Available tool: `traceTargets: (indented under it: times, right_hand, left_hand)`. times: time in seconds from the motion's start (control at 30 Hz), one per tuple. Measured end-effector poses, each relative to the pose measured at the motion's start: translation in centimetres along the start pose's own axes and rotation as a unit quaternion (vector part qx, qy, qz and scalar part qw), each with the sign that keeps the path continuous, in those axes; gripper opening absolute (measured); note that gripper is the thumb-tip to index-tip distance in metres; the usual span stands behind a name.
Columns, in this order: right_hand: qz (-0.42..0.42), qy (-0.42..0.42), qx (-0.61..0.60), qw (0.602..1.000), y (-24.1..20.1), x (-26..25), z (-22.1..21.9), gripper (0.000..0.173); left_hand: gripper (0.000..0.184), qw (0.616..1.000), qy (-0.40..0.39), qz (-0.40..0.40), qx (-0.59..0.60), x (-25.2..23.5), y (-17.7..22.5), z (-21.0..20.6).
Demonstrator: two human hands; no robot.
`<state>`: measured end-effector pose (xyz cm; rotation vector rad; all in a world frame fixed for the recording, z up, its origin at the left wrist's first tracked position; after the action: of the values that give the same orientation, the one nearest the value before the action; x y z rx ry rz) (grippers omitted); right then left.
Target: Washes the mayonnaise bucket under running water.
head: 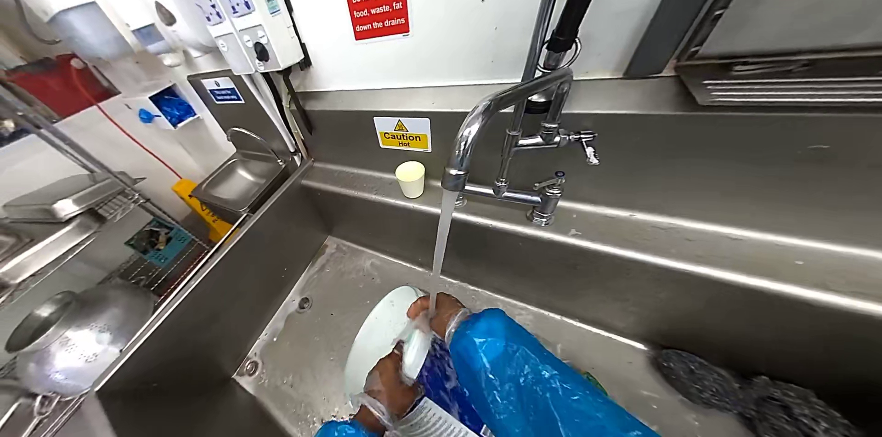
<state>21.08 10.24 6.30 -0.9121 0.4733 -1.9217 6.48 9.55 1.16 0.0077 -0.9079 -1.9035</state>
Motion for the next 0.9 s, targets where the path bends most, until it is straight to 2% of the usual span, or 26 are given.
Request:
traceTargets:
  times: [0.07, 0.13, 0.23, 0.37, 0.43, 0.5, 0.57, 0.63, 0.73, 0.83, 0.9]
  right_hand:
    - [-0.024, 0.031, -0.011, 0.999, 0.7, 0.3, 0.7, 0.037]
    - [-0.008, 0.008, 0.024, 1.000, -0.2, 1.4, 0.4, 0.042]
    - [0.041, -0.024, -0.037, 0.998, -1.7, 2.5, -0.5, 0.031]
    - [-0.023, 0.025, -0.085, 0.996, 0.9, 0.5, 0.2, 0.032]
    - [-0.014, 0.003, -0.096, 0.995, 0.9, 0.9, -0.4, 0.031]
    - [0.004, -0.047, -0.112, 0.993, 0.6, 1.7, -1.3, 0.026]
    - [-0.010, -0.031, -0.121, 0.992, 1.2, 1.5, -1.3, 0.029]
    - [-0.025, -0.005, -0.130, 0.991, 1.5, 0.9, -1.3, 0.035]
    - [0.007, -0.035, -0.132, 0.991, 0.7, 1.5, -2.0, 0.031]
    - [-0.043, 0.042, -0.113, 0.992, 2.3, 0.8, -0.3, 0.036]
    - [-0.047, 0.021, -0.130, 0.990, 2.7, 0.8, -0.9, 0.034]
  left_hand:
    - [0.088, 1.000, -0.008, 0.001, -0.015, 0.2, 0.0, 0.0]
    - [0.091, 1.000, -0.003, 0.008, -0.005, 0.2, 0.0, 0.0]
    - [0.093, 0.999, 0.033, 0.017, 0.021, -0.2, 0.2, 0.3]
    - [0.105, 0.998, 0.020, -0.014, 0.058, -0.8, 1.5, -0.3]
    - [0.107, 0.999, 0.013, -0.020, 0.045, -0.7, 1.2, -0.2]
    - [0.107, 0.998, 0.022, -0.013, 0.050, -0.3, 0.0, -0.5]
    - [0.105, 0.998, 0.028, -0.002, 0.052, -0.2, -0.6, -0.5]
    - [0.102, 0.999, 0.010, 0.017, 0.035, -0.3, 0.4, -0.2]
    - [0.092, 0.999, 0.019, 0.009, 0.046, -2.0, 1.9, -0.1]
    - [0.103, 0.998, 0.000, -0.016, 0.054, -1.3, 2.0, -0.4]
    - [0.105, 0.998, 0.017, -0.011, 0.054, 0.4, 0.4, -0.7]
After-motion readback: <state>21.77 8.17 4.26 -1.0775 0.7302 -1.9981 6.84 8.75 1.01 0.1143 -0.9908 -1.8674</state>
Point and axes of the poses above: each hand's wrist, its own x-axis away from the middle knuckle, its own z-axis out of the back of the hand, y = z × x, the point moved 8 cm from there along -x, towards the middle knuckle, and after that the axes turned 14 degrees about y, right-handed, at the moved point
